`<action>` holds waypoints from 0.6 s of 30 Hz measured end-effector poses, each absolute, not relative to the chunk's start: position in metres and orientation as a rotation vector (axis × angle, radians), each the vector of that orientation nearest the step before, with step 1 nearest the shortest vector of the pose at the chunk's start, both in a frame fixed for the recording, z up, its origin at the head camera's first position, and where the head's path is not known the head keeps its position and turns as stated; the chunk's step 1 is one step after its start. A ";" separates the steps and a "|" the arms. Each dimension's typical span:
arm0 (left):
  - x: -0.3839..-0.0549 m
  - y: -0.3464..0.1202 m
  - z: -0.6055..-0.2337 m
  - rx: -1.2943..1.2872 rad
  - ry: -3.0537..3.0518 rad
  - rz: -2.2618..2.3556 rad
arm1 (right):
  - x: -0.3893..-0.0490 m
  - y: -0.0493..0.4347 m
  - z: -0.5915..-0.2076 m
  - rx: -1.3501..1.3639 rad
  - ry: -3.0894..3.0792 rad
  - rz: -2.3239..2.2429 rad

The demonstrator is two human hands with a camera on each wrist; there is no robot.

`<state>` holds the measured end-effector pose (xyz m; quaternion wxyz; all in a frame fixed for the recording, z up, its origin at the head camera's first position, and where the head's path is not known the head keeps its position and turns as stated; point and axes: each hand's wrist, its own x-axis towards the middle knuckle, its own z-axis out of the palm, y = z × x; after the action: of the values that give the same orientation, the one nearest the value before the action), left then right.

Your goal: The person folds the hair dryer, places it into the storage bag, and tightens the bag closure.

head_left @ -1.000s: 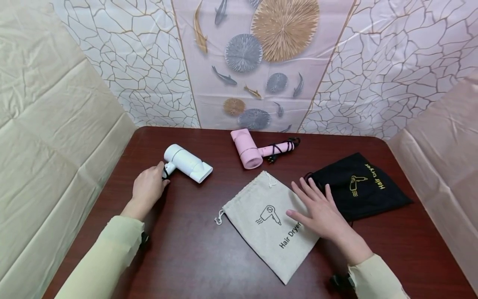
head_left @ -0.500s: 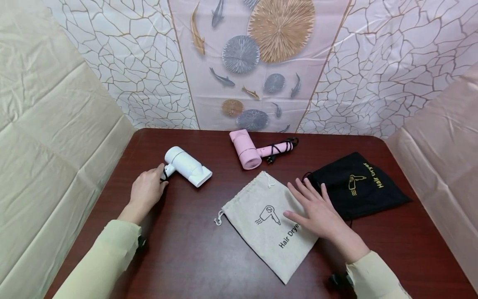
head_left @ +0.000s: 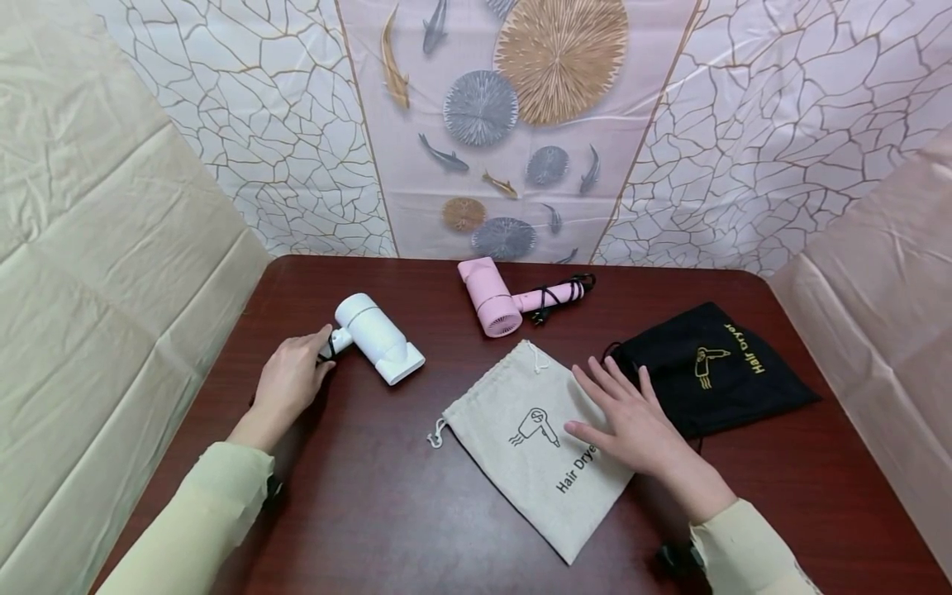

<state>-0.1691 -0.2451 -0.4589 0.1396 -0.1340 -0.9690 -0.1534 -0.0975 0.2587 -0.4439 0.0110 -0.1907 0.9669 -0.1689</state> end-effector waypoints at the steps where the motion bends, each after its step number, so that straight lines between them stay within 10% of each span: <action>1: -0.169 -0.245 -0.460 -0.393 -2.795 -0.445 | -0.097 0.258 -0.444 -0.590 3.014 -0.522; 18: -0.158 -0.223 -0.460 -0.439 -2.788 -0.481 | -0.097 0.256 -0.443 -0.611 3.012 -0.499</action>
<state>-0.1575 -0.2229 -0.4597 0.1386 -0.1517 -0.9644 -0.1665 -0.0972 0.2561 -0.4427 0.0142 -0.1962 0.9673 -0.1602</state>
